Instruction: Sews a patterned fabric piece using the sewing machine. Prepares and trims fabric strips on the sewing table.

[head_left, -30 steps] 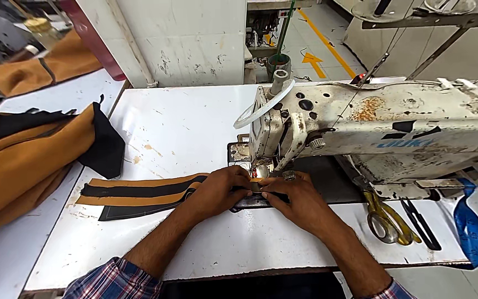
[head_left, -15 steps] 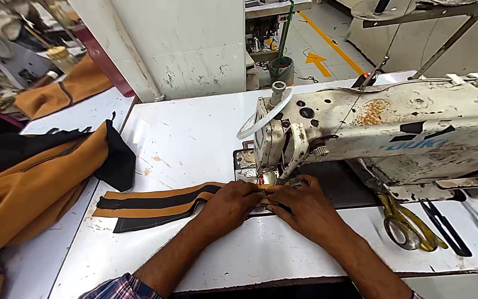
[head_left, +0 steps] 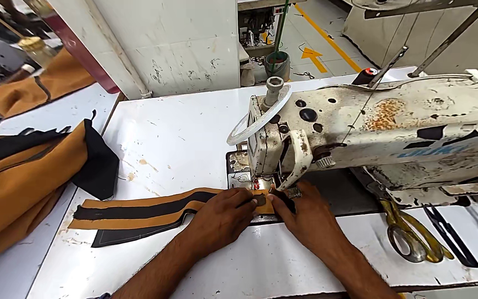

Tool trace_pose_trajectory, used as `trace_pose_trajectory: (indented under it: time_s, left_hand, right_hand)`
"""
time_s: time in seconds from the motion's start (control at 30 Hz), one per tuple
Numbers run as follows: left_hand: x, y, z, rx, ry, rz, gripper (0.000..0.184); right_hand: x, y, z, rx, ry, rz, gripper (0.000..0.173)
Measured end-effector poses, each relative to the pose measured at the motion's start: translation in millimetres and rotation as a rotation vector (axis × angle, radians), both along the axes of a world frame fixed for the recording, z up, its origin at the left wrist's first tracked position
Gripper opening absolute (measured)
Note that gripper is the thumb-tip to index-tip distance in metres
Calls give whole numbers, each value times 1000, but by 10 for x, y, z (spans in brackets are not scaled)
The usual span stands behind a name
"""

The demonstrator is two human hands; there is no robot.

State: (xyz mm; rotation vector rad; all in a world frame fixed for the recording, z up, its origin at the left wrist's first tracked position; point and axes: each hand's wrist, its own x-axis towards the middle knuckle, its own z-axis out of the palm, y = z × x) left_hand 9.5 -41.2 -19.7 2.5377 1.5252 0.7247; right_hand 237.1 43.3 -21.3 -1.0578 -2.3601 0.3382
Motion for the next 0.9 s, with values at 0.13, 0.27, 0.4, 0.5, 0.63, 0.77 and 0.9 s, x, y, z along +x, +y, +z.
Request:
trace_pose_trajectory:
  time_s: [0.13,0.27,0.4,0.5,0.63,0.77,0.9]
  left_hand:
    - [-7,-4,-52,11,-25,30,30]
    - [-2,-5,-45,20,-37,20,28]
    - [-2,-3,-39,27,-41,10,27]
    - [11,-6,-39,46,-55,10,26]
    - [7,-2,-58,92,-63,6,25]
    - [1,1,-89,111,-63,-4,24]
    - [-6,2,-93,108,-65,-9,24]
  right_hand:
    - [-99,-55,-54,-54,-66,-62,39]
    - [-122,-100,-3,-166,-59,-80,31]
    - [-131,-109,-64,-141,15,-99,29]
    - [-128,-116,-121,20,91,-19,25]
    - [-125,-195,-92,256,28,108,19]
    - [-93,-230,-65,327,-62,175,24]
    - [-74,-234,-57,334,-88,206,25]
